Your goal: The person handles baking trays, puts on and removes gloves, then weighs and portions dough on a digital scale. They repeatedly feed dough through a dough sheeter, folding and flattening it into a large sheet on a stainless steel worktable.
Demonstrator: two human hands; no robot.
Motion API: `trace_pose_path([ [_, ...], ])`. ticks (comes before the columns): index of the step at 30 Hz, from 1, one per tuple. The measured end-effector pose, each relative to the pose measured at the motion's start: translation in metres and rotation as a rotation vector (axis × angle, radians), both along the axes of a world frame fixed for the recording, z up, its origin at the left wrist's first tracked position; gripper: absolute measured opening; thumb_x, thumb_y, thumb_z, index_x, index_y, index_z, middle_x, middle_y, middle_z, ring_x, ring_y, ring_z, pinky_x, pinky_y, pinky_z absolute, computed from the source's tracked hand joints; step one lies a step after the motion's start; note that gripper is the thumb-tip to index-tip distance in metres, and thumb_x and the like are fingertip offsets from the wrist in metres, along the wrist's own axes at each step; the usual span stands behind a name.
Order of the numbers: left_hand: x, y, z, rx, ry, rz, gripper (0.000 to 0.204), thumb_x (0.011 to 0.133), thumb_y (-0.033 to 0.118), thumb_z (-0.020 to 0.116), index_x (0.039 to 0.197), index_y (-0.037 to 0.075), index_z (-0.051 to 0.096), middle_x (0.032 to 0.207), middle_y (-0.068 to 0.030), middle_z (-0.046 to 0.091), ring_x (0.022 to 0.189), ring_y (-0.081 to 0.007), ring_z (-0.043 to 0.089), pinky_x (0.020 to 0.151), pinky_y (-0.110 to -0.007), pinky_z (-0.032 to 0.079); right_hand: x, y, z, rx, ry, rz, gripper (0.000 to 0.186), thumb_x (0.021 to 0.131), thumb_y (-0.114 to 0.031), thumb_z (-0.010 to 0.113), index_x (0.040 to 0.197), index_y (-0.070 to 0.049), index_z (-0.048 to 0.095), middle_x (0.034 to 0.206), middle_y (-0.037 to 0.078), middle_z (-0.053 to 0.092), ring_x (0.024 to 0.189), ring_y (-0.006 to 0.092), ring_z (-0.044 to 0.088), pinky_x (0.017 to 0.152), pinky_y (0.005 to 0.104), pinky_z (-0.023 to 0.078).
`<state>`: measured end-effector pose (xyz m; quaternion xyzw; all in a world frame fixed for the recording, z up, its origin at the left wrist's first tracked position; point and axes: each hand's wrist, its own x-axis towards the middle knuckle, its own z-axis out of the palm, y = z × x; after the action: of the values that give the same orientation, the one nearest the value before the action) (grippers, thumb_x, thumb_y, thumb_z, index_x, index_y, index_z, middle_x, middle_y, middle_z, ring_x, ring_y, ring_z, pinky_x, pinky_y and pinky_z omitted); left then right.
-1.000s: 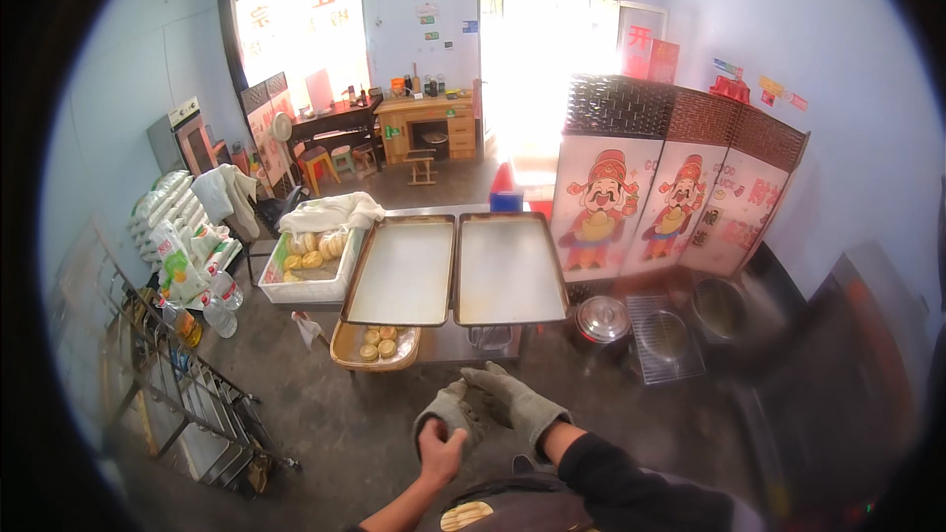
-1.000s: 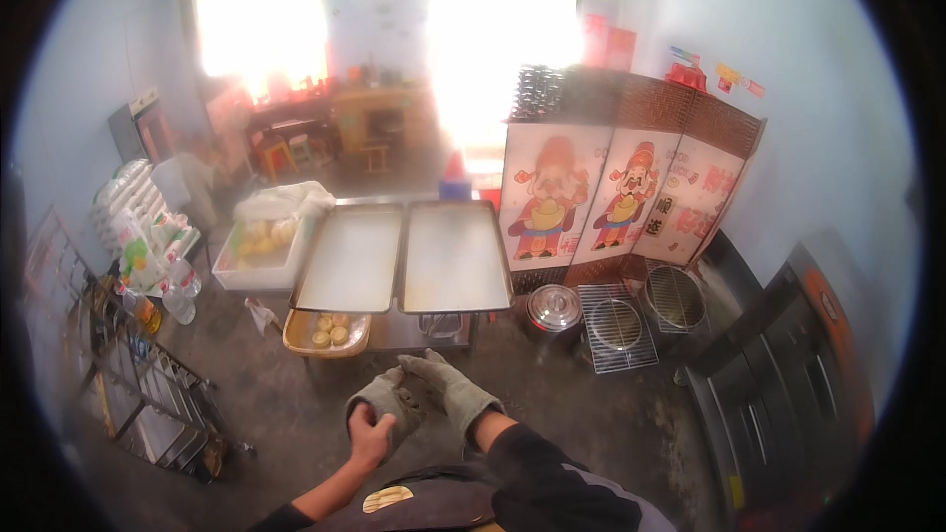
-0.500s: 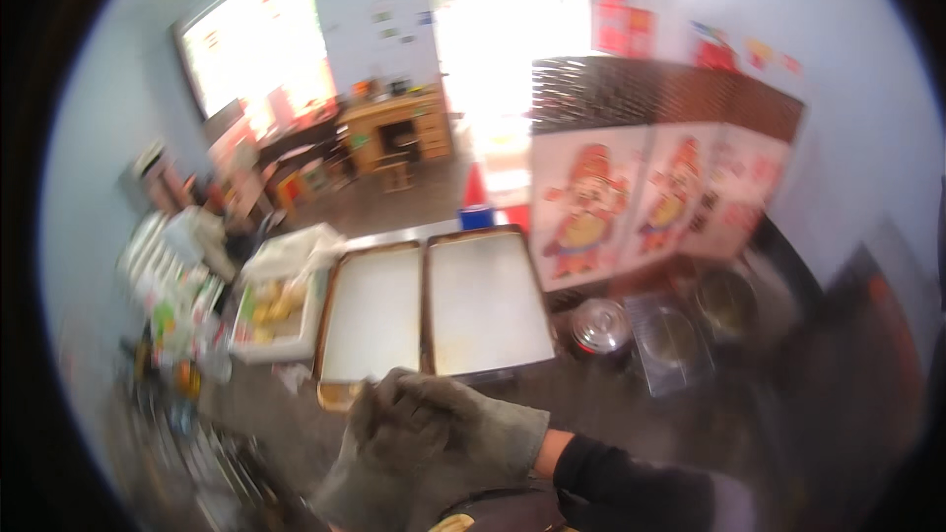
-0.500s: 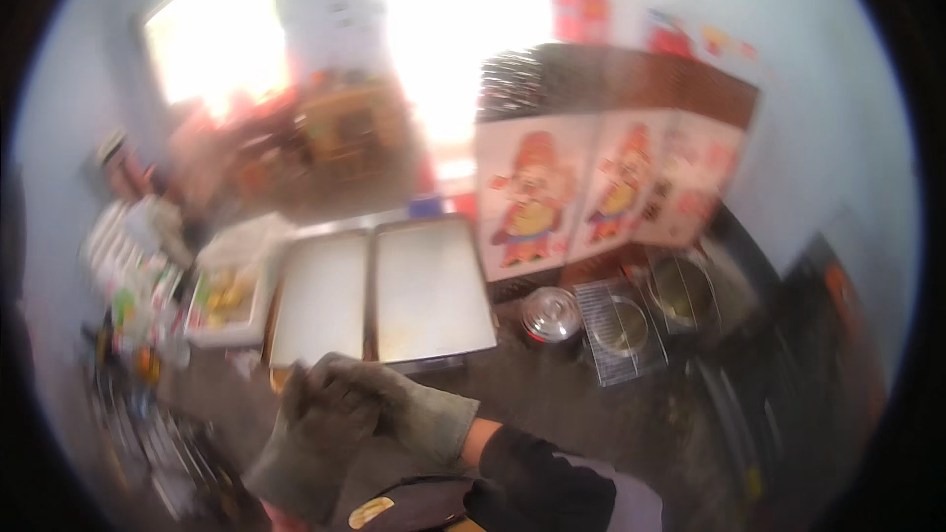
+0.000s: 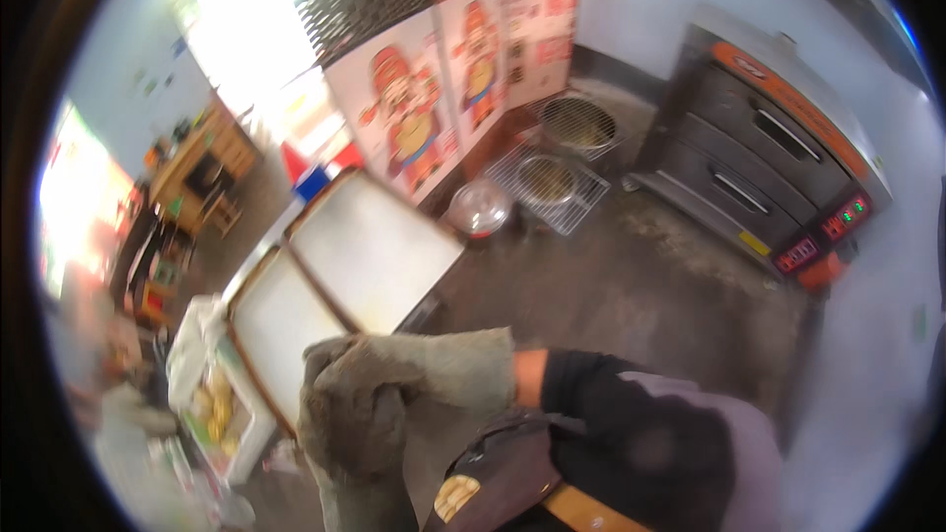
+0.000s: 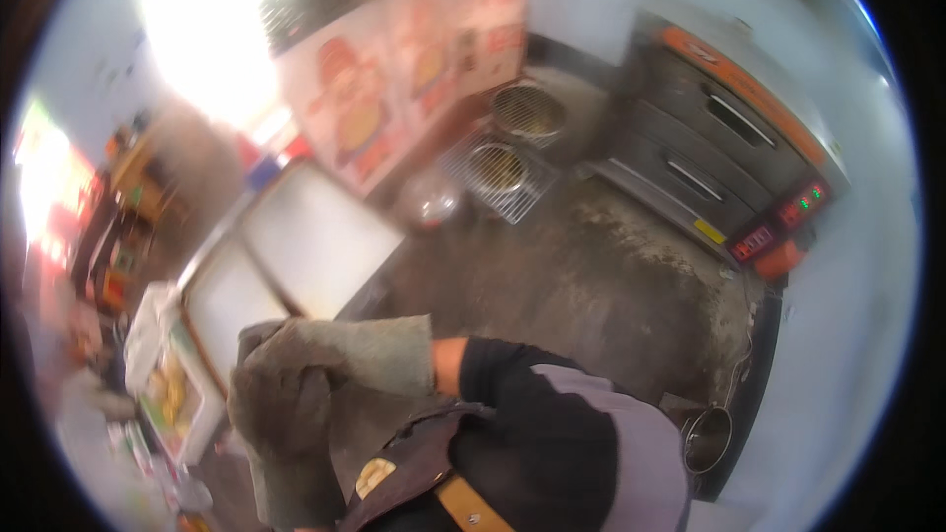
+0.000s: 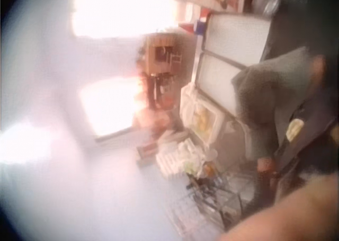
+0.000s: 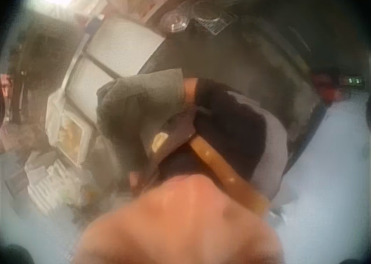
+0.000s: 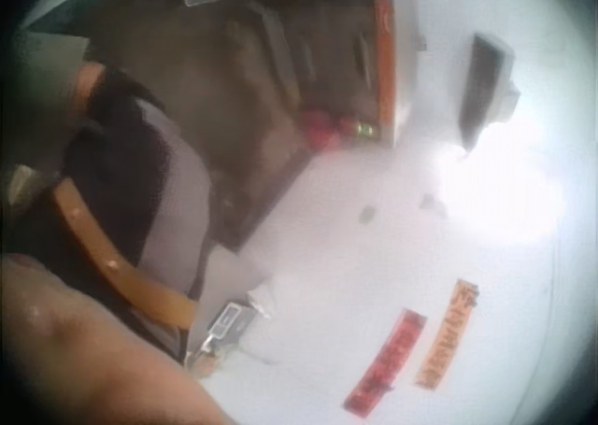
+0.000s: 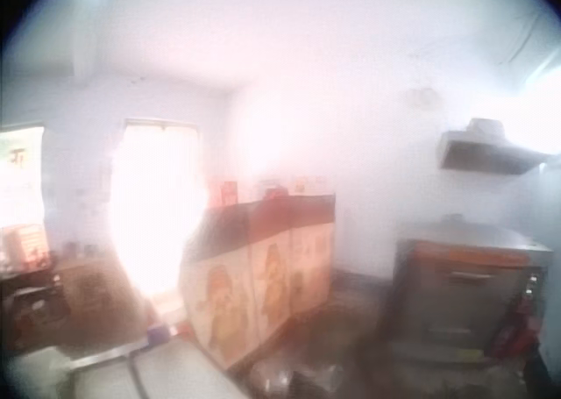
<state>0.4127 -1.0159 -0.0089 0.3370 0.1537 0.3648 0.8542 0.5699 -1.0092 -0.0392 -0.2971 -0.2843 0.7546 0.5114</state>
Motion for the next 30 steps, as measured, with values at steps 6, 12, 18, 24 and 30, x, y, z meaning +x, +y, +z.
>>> trace_pose_path([
  [6,-0.093,0.037,-0.076,-0.413,-0.008,-0.051,0.049,0.101,0.051,0.062,0.122,0.007,0.06,0.114,-0.0087,0.06,0.111,-0.0269,0.06,0.097,-0.043,0.052,-0.085,-0.003,-0.036,-0.274,0.124,-0.012,0.012,0.096,-0.021,0.067,0.102,-0.012,0.064,0.082,0.001,0.061,0.074,0.0109,0.059,0.064,0.029,0.05],
  [12,-0.142,0.062,-0.151,-0.683,-0.109,-0.02,0.049,0.102,0.056,0.059,0.118,0.009,0.061,0.107,-0.0072,0.058,0.107,-0.0262,0.059,0.095,-0.044,0.052,-0.101,-0.006,-0.069,-0.41,0.104,0.035,0.013,0.098,-0.025,0.067,0.098,-0.013,0.062,0.081,0.0,0.057,0.075,0.0114,0.057,0.065,0.0294,0.048],
  [18,-0.17,0.12,-0.201,-0.858,0.007,0.193,0.052,0.101,0.058,0.061,0.123,0.011,0.06,0.118,-0.0078,0.057,0.109,-0.0293,0.057,0.103,-0.048,0.049,-0.05,-0.012,-0.104,-0.575,0.186,-0.141,0.017,0.1,-0.028,0.067,0.095,-0.014,0.06,0.079,0.0,0.053,0.075,0.012,0.054,0.066,0.0299,0.047],
  [24,-0.108,0.194,-0.211,-0.816,-0.111,0.296,0.055,0.101,0.058,0.061,0.138,0.016,0.059,0.131,-0.008,0.063,0.119,-0.029,0.06,0.104,-0.047,0.051,0.022,-0.004,-0.154,-0.645,0.352,-0.199,0.022,0.102,-0.032,0.067,0.091,-0.015,0.058,0.078,-0.001,0.049,0.076,0.0125,0.051,0.067,0.0304,0.045],
  [30,-0.082,0.209,-0.262,-0.694,0.239,0.429,0.055,0.105,0.046,0.053,0.146,0.01,0.055,0.148,-0.0119,0.058,0.129,-0.0347,0.056,0.115,-0.05,0.044,0.069,0.006,-0.157,-0.643,0.511,-0.178,0.024,0.103,-0.035,0.067,0.094,-0.015,0.057,0.083,-0.001,0.048,0.08,0.0124,0.051,0.07,0.0301,0.045],
])
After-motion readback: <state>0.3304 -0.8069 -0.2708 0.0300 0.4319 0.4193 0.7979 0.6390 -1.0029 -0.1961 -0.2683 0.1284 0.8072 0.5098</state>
